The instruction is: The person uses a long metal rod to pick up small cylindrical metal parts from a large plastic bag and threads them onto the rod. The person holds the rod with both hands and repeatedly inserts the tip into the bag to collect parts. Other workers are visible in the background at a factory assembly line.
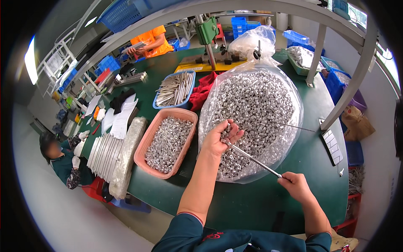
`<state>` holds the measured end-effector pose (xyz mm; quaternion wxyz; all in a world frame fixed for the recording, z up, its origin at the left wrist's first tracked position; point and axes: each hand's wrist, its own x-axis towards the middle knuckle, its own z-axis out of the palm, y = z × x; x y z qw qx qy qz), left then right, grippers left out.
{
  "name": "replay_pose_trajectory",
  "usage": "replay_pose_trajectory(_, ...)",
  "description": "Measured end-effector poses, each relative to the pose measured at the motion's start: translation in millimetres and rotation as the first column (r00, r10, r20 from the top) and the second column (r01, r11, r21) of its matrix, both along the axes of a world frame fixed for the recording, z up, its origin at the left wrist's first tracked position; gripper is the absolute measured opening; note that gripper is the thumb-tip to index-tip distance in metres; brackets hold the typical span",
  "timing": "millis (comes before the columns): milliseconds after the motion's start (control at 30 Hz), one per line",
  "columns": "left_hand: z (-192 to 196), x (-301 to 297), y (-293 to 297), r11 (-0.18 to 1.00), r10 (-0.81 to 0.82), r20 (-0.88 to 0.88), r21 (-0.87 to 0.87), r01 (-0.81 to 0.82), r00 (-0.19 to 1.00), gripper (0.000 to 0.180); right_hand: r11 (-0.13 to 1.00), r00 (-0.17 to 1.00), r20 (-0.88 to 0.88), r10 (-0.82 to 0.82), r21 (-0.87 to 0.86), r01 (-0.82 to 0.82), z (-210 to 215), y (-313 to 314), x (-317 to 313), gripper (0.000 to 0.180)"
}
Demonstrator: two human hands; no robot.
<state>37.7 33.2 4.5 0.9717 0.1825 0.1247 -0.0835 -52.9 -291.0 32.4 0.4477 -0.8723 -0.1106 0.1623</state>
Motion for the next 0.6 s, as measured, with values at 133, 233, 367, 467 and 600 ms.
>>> replay_pose_trajectory(133, 9, -3, -7, 0.989, -0.093, 0.017, 0.119, 0.090, 0.996, 0.016, 0.999, 0.998, 0.058, -0.005, -0.045, 0.007, 1, -5, 0, 0.018)
replay_pose_trajectory(233, 9, -4, -14, 0.966, -0.132, -0.007, 0.224, 0.130, 0.991, 0.017, 0.987, 0.976, 0.218, 0.023, -0.160, 0.013, 12, -9, 1, 0.016)
replay_pose_trajectory(367, -3, -1, -20, 0.931, -0.260, 0.085, 0.287, 0.226, 0.962, 0.016, 0.938, 0.751, 0.639, 0.167, -0.338, 0.079, 20, -14, 0, 0.016)
replay_pose_trajectory(467, 0, -1, -23, 0.921, -0.280, 0.073, 0.302, 0.246, 0.957, 0.016, 0.907, 0.684, 0.700, 0.205, -0.398, 0.136, 31, -17, 0, 0.016)
replay_pose_trajectory(600, 2, -3, -26, 0.925, -0.254, 0.058, 0.306, 0.225, 0.965, 0.015, 0.920, 0.736, 0.646, 0.204, -0.383, 0.081, 25, -17, 0, 0.019)
